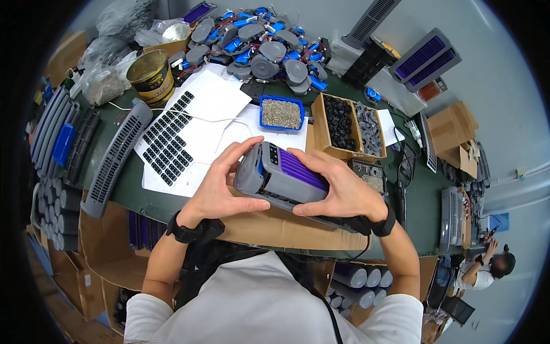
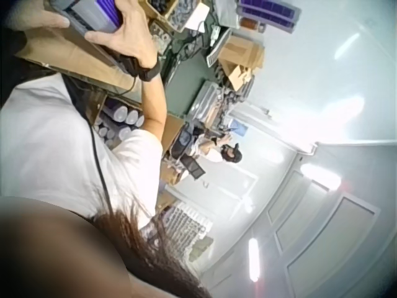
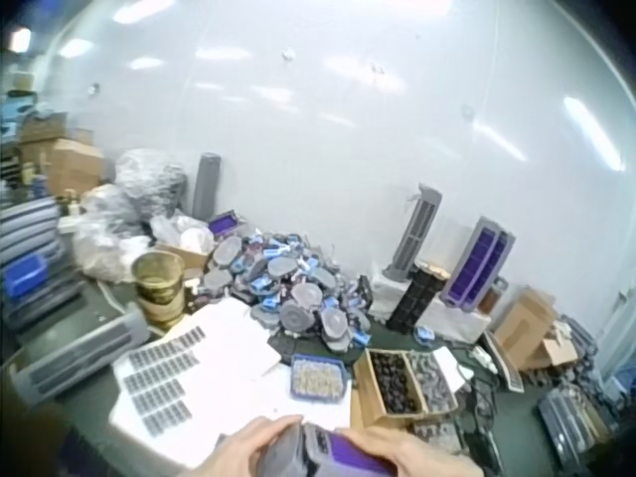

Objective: The person assembles a portable air cooler by connecting internal wires, inserting a purple filter, and securing the casing. They use a power drill to fasten screws on the device's exterior and handle various components including a blue motor unit and black plastic housing.

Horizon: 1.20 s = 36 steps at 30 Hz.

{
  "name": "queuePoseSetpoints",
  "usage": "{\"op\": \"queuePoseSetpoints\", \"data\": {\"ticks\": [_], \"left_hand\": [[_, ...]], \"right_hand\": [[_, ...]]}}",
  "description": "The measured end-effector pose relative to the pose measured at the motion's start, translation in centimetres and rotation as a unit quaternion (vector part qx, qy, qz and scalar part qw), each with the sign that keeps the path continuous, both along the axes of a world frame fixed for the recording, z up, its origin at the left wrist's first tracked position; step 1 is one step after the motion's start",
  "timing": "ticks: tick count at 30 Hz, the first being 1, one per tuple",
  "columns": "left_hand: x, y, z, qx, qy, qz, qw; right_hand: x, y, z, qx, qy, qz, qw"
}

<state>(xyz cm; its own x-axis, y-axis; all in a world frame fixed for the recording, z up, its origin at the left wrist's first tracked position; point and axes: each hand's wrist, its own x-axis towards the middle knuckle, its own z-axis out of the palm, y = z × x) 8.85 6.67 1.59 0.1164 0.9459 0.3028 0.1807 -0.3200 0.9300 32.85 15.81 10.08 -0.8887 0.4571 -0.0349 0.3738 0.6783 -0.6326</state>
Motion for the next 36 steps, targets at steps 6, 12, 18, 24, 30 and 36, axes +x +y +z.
{"op": "queuePoseSetpoints", "data": {"ticks": [6,12,18,24,30,36], "left_hand": [[0.4,-0.5,0.2,-0.003,-0.018,0.006,1.0],[1.4,-1.4,0.3,0.009,-0.086,0.023,0.996],[3.5,-0.8,0.2,-0.033,-0.169,0.163,0.971],[-0.6,-1.8,0.3,0.149,-0.123,0.067,0.979],[-1.0,-3.3,1.1,0.163,-0.139,0.059,0.975],[-1.5,-3.0,0.1,0.185,-0.143,0.046,0.971]], "right_hand": [[-0.8,-2.1,1.0,0.069,-0.055,-0.04,0.995],[-1.2,-3.6,0.4,0.112,-0.03,-0.057,0.992],[-2.1,-5.0,-2.6,0.213,0.022,-0.069,0.974],[3.7,-1.9,-3.9,-0.07,0.018,-0.041,0.997],[8.4,-1.7,-7.7,-0.16,-0.001,-0.067,0.985],[8.3,-2.7,-7.8,-0.134,0.026,-0.104,0.985]]}}
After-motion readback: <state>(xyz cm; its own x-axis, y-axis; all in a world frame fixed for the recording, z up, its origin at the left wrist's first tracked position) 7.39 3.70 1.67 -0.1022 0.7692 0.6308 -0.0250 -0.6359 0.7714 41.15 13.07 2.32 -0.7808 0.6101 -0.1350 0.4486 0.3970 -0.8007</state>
